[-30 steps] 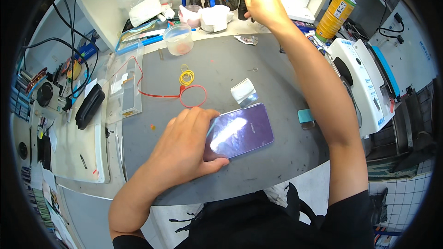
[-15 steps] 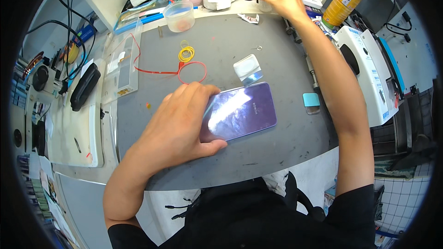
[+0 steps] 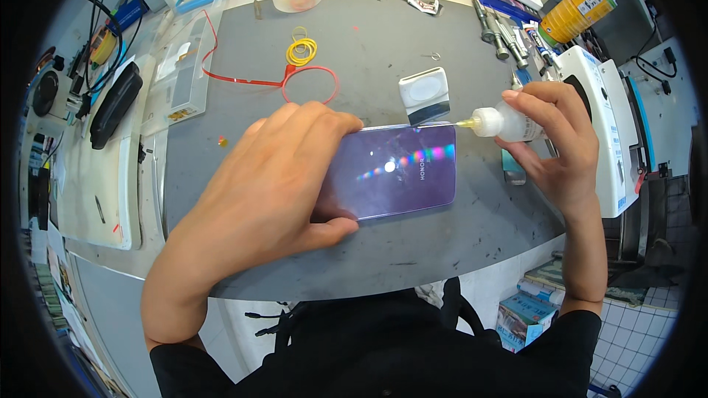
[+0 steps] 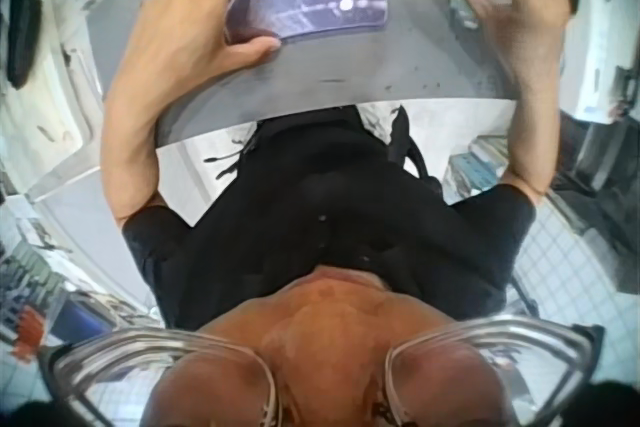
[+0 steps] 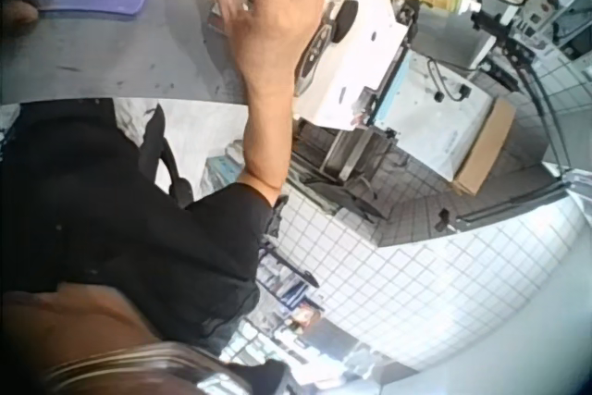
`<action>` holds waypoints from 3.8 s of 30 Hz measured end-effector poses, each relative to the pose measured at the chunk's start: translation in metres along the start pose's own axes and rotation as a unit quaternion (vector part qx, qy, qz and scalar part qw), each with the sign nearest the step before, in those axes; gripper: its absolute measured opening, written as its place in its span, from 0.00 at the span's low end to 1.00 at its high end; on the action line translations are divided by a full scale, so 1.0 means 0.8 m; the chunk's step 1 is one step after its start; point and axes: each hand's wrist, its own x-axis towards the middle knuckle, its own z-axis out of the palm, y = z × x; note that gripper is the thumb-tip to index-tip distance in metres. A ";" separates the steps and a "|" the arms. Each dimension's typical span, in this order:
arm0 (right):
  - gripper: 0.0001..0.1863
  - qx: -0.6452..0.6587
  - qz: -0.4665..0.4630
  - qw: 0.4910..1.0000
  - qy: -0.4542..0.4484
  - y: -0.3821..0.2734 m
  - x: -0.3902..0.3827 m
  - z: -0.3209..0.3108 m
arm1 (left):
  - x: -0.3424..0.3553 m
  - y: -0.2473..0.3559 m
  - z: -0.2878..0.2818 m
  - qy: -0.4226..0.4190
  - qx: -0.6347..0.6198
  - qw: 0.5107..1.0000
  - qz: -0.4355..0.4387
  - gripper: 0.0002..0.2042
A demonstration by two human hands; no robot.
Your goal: The person reassembles a smartphone by placing the back cover onto the chassis and securing it with multiple rubber bands. They then connect the device to a power source to charge it. Finally, the person cleans the screen of a second smartphone using a small white tool.
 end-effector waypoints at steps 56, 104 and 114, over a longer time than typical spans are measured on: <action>0.27 0.160 0.062 0.985 0.014 -0.062 0.032 0.002 | -0.006 0.014 0.006 0.148 0.142 0.976 0.069 0.32; 0.16 0.020 -0.102 0.993 -0.046 -0.087 0.050 -0.019 | -0.021 0.019 0.018 0.187 0.147 0.969 0.071 0.28; 0.15 0.079 -0.040 0.987 -0.138 -0.074 0.070 -0.026 | -0.021 0.019 0.022 0.215 0.142 0.961 0.097 0.26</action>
